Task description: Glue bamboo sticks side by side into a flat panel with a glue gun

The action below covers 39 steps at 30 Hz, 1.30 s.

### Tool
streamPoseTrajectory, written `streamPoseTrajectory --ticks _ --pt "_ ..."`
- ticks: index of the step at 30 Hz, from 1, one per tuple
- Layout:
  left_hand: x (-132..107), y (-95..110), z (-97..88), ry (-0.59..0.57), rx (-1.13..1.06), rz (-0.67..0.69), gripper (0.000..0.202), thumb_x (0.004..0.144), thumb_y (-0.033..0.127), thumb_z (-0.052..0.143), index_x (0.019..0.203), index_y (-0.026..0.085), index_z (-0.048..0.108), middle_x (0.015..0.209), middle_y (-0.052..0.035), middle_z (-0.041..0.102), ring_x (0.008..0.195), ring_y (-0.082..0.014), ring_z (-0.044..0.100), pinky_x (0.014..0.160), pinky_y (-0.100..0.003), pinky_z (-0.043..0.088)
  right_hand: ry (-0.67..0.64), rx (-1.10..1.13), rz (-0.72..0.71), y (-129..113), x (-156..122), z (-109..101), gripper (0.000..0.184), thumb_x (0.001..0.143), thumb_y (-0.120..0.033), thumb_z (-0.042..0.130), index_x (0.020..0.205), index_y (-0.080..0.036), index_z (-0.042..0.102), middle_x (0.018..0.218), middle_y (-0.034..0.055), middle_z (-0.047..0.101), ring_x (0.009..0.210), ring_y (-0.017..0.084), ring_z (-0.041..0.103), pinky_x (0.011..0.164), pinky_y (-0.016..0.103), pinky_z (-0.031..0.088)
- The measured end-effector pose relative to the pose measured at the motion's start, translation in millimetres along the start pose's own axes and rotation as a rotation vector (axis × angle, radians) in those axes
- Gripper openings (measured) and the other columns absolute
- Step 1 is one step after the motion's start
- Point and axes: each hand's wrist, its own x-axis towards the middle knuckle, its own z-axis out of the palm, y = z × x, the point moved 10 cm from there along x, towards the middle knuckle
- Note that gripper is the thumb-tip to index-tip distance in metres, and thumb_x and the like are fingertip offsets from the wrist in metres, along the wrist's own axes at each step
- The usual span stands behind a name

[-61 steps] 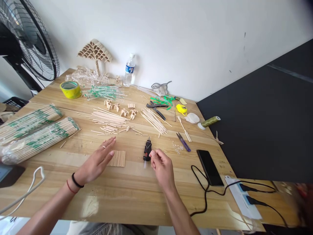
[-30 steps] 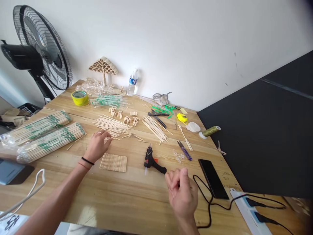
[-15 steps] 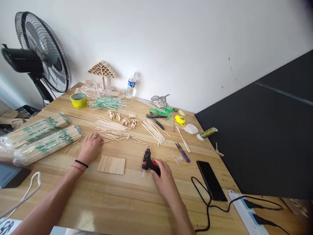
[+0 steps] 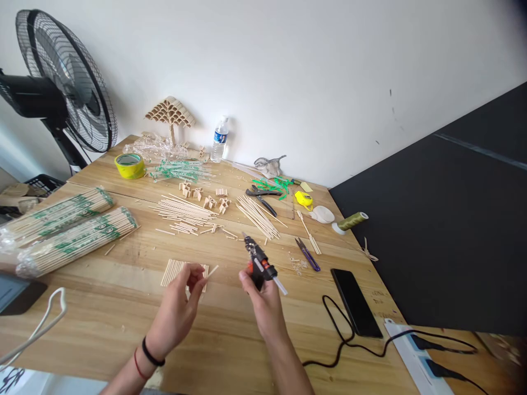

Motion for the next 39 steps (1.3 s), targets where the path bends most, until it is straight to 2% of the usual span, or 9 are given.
streamPoseTrajectory --ticks 3,6,15,17,21,24,26,32,39 --pt "-13.9 4.4 18.1 -0.021 -0.115 -0.012 0.011 0.103 0.034 0.053 0.101 0.024 0.058 0.084 -0.0011 0.068 0.075 -0.0183 0.068 0.070 -0.030 0.056 -0.082 0.137 0.042 -3.5 -7.9 30.0 0.046 0.085 -0.055 0.078 0.111 -0.018 0.069 0.098 0.0070 0.074 0.084 0.022 0.068 0.078 0.034 0.056" --pt "-17.6 4.7 21.8 -0.043 -0.151 0.007 0.010 0.102 0.032 0.054 0.098 0.024 0.058 0.081 -0.0002 0.066 0.072 -0.0172 0.066 0.067 -0.029 0.054 -0.123 0.254 0.090 -2.4 -8.1 46.2 0.050 0.081 -0.054 0.082 0.112 -0.017 0.068 0.088 0.0045 0.073 0.068 0.017 0.061 0.065 0.031 0.053" --pt "-15.9 1.1 20.4 -0.124 -0.141 0.035 0.007 0.103 0.029 0.055 0.098 0.024 0.056 0.079 0.0011 0.064 0.067 -0.0155 0.065 0.063 -0.027 0.054 -0.182 0.265 0.067 -13.0 -0.7 55.0 0.055 0.081 -0.052 0.083 0.120 -0.017 0.065 0.088 0.0040 0.073 0.067 0.017 0.060 0.065 0.031 0.053" --pt "-13.0 4.1 19.9 -0.190 -0.087 0.105 0.007 0.102 0.029 0.057 0.107 0.024 0.057 0.090 -0.0019 0.067 0.077 -0.0173 0.068 0.072 -0.030 0.057 -0.168 0.248 0.061 -11.3 1.4 54.0 0.056 0.080 -0.054 0.083 0.118 -0.017 0.065 0.087 0.0037 0.073 0.069 0.017 0.062 0.065 0.031 0.053" --pt "0.4 4.3 7.9 -0.295 0.216 0.309 0.040 0.096 0.029 0.070 0.134 0.027 0.056 0.132 -0.0121 0.064 0.120 -0.0291 0.065 0.103 -0.047 0.054 -0.111 0.185 0.054 -1.7 8.8 51.4 0.058 0.079 -0.055 0.082 0.118 -0.015 0.066 0.088 0.0058 0.075 0.071 0.020 0.066 0.063 0.032 0.055" --pt "12.3 -5.5 -1.4 -0.323 0.399 0.395 0.068 0.083 0.025 0.083 0.143 0.026 0.051 0.140 -0.0146 0.061 0.133 -0.0362 0.056 0.112 -0.057 0.046 -0.087 0.125 0.055 3.9 13.1 52.4 0.055 0.080 -0.053 0.080 0.117 -0.014 0.066 0.088 0.0077 0.076 0.066 0.020 0.066 0.058 0.032 0.055" --pt "17.2 -12.5 -3.4 -0.328 0.456 0.419 0.074 0.081 0.023 0.084 0.146 0.025 0.049 0.144 -0.0158 0.058 0.138 -0.0372 0.052 0.115 -0.059 0.042 -0.089 0.085 0.050 4.3 14.6 53.3 0.049 0.083 -0.051 0.077 0.114 -0.015 0.067 0.088 0.0091 0.077 0.064 0.021 0.067 0.056 0.033 0.056" --pt "18.5 -21.4 3.1 -0.328 0.478 0.428 0.060 0.086 0.032 0.081 0.141 0.024 0.057 0.144 -0.0152 0.060 0.140 -0.0361 0.051 0.118 -0.057 0.040 -0.144 -0.024 -0.006 -4.7 19.0 50.9 0.028 0.087 -0.044 0.072 0.100 -0.020 0.067 0.088 0.0091 0.080 0.057 0.022 0.070 0.059 0.037 0.059" --pt "18.2 -16.9 4.8 -0.321 0.475 0.396 0.049 0.092 0.034 0.075 0.137 0.022 0.060 0.141 -0.0162 0.061 0.140 -0.0356 0.050 0.117 -0.056 0.040 -0.270 -0.051 -0.056 -8.7 23.5 61.9 0.028 0.095 -0.043 0.065 0.113 -0.022 0.065 0.104 0.0113 0.082 0.084 0.028 0.079 0.074 0.041 0.064"
